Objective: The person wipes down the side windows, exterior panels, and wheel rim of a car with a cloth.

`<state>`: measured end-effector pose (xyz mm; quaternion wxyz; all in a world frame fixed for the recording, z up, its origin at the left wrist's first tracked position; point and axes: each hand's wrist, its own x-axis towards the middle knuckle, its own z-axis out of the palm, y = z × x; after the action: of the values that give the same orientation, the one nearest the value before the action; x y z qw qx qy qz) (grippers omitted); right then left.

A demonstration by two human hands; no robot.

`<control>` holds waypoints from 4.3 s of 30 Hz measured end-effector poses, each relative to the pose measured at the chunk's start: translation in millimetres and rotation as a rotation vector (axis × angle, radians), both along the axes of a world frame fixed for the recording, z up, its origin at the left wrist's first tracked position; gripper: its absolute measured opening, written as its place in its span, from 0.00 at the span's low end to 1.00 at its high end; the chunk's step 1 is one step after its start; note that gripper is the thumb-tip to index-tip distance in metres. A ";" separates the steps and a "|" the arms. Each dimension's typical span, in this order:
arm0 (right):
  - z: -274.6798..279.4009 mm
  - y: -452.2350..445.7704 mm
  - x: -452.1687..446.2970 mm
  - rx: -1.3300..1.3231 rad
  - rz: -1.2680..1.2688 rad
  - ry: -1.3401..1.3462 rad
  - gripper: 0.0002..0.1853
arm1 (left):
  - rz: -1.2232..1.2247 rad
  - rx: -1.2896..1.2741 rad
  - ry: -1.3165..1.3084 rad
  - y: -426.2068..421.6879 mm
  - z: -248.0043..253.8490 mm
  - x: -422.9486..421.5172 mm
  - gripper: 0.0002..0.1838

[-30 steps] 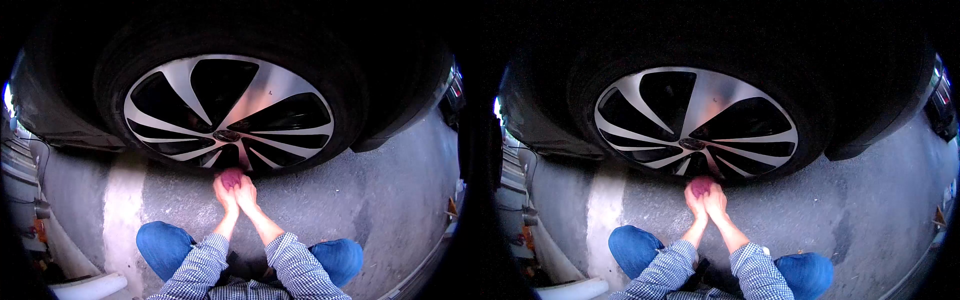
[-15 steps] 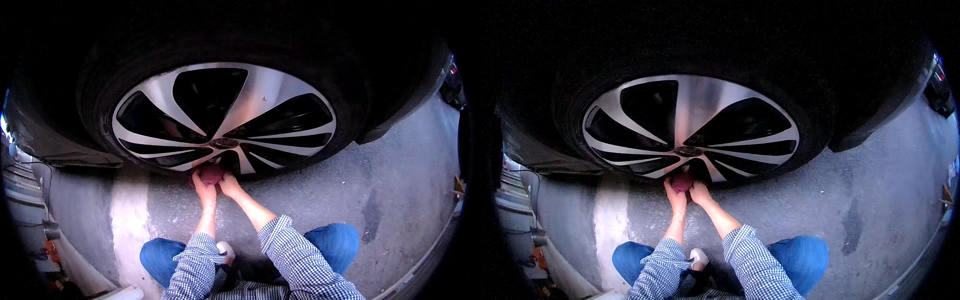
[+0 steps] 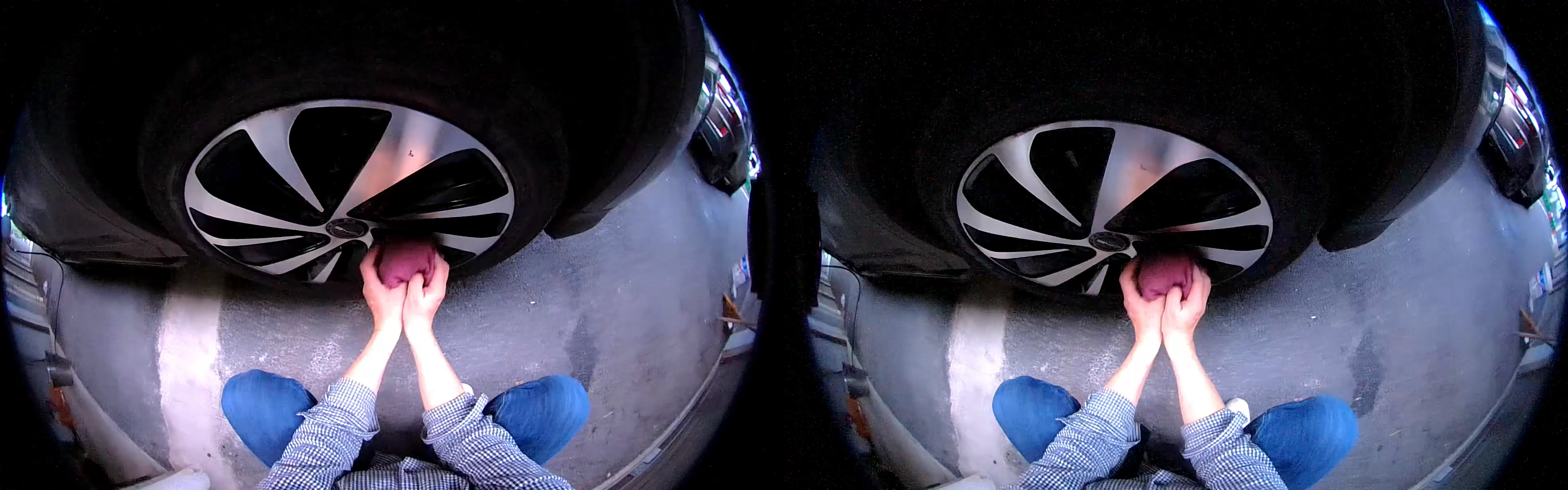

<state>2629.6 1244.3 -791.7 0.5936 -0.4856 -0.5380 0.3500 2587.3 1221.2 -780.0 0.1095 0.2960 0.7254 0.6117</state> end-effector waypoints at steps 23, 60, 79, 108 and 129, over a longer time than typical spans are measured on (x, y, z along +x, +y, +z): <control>3.6 4.1 -24.1 -0.151 0.316 -0.090 0.22 | 0.189 0.003 0.076 -21.5 23.9 -9.5 0.34; 79.7 50.1 -27.5 0.869 0.363 -0.585 0.29 | -0.149 0.210 1.076 -11.6 84.9 -115.5 0.30; 225.2 33.0 -124.4 1.280 0.238 -0.813 0.22 | 0.441 0.367 0.562 -21.6 163.9 -151.7 0.32; 202.8 74.0 -20.0 1.182 0.111 -0.817 0.25 | 0.063 0.472 0.777 6.8 187.7 -84.6 0.30; 190.7 12.0 -185.8 1.397 0.564 -0.669 0.18 | 0.779 0.479 0.010 -25.4 114.1 -185.4 0.28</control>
<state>2443.8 1256.3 -601.0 0.4568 0.0704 -0.8819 -0.0926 2401.9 1195.8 -665.9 -0.2038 0.0213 0.6211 0.7564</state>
